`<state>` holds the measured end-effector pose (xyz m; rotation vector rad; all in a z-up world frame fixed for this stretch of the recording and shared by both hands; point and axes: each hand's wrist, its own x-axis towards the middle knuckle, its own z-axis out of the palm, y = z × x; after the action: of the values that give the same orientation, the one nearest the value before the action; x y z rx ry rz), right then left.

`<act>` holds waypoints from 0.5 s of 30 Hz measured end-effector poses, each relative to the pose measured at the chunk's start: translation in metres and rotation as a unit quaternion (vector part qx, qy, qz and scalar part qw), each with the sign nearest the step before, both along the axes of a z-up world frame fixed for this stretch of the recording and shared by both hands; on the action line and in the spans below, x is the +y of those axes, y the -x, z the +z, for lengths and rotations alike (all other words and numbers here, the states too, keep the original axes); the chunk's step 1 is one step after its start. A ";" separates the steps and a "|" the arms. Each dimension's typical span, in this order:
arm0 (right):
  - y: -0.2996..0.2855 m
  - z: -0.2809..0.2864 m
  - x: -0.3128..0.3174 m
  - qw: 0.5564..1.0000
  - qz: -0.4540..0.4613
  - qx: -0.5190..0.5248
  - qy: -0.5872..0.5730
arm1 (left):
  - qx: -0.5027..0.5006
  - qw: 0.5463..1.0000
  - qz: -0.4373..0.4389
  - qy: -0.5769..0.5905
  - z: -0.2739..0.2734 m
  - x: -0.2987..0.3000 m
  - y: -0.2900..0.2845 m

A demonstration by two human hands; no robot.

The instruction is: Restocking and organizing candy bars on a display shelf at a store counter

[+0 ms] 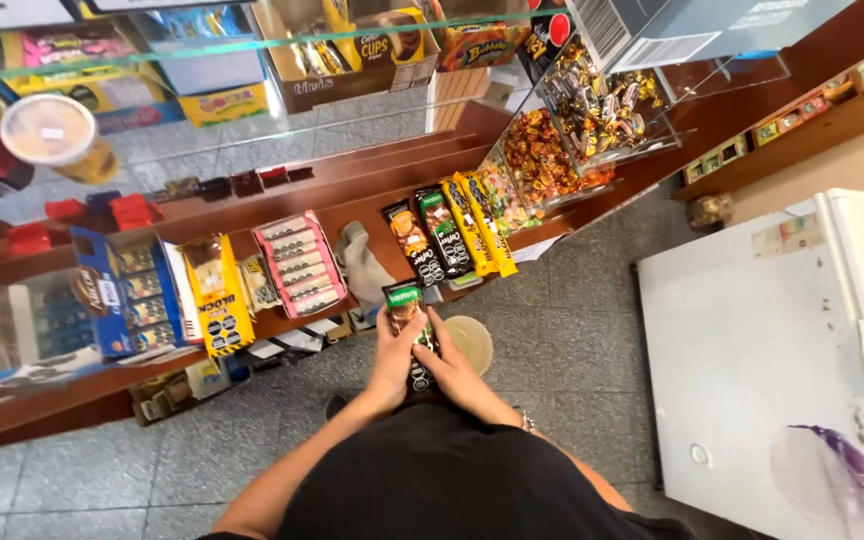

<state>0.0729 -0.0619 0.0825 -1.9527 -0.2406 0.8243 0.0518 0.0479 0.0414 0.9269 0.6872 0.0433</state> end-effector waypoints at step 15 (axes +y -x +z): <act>-0.075 0.004 0.015 0.999 -0.036 -0.016 -0.030 | -0.030 0.966 -0.068 -0.247 -0.026 0.024 -0.038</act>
<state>0.1475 -0.0469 0.0868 -1.9078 -0.2092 0.7314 0.0899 0.0717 0.0155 1.4447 0.5639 0.1250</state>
